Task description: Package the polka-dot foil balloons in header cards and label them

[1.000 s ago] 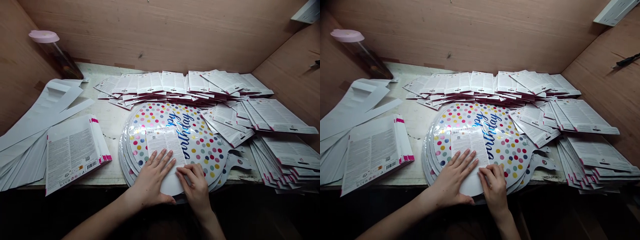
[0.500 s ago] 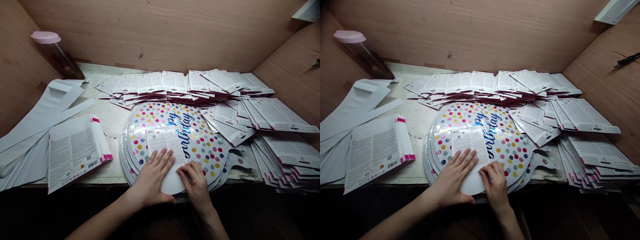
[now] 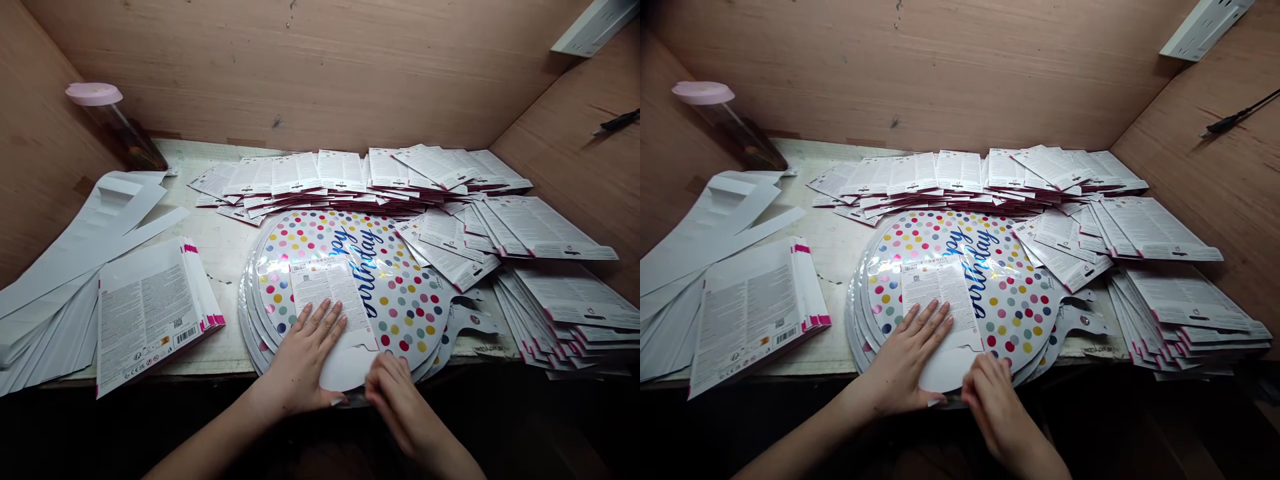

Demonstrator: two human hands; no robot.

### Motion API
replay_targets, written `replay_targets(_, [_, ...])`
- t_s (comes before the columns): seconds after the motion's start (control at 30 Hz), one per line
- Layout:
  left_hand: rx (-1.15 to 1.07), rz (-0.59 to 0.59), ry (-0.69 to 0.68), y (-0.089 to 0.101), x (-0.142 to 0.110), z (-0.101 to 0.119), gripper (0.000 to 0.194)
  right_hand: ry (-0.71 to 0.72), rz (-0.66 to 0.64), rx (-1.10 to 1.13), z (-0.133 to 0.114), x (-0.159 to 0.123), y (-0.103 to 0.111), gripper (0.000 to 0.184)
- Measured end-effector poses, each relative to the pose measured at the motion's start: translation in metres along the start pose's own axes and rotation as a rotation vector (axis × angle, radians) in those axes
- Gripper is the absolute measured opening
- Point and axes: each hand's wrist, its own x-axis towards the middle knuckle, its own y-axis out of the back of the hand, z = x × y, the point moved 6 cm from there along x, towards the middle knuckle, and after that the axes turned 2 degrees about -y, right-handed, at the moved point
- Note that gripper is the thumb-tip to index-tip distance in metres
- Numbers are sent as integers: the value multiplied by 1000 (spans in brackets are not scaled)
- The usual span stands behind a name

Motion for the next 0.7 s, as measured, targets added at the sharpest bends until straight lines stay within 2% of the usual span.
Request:
replay_targets(0.07, [-11, 4, -67, 3, -6, 0, 107, 6, -100, -14, 3, -29, 8, 14])
replay_targets(0.17, [-14, 99, -247, 6, -22, 5, 74, -71, -54, -95, 14, -52, 21, 24])
replay_targets(0.2, [-15, 166, -297, 8, -28, 7, 61, -92, -8, -94, 15, -51, 23, 22])
replay_targets(0.27, [-24, 312, -338, 11, -41, 10, 43, -68, 82, -55, 9, -37, 22, 6])
replay_targets(0.3, [-32, 376, -327, 12, -46, 10, 37, -32, 118, -39, 3, -27, 18, 11])
replay_targets(0.37, [-48, 470, -277, 13, -53, 11, 31, 51, 153, -40, -10, -5, 7, 29])
replay_targets(0.47, [-93, 547, -151, 14, -57, 10, 21, 83, 191, 11, -16, 18, -7, 26])
replay_targets(0.53, [-143, 565, -11, 13, -54, 6, 13, 4, 241, 114, -11, 24, -12, 16])
replay_targets(0.63, [-179, 600, 260, 12, -48, -3, 13, -230, 359, 186, 3, 26, -14, 2])
replay_targets(0.7, [-95, 608, 452, 14, -47, -10, 28, -372, 408, 124, 8, 26, -15, 12])
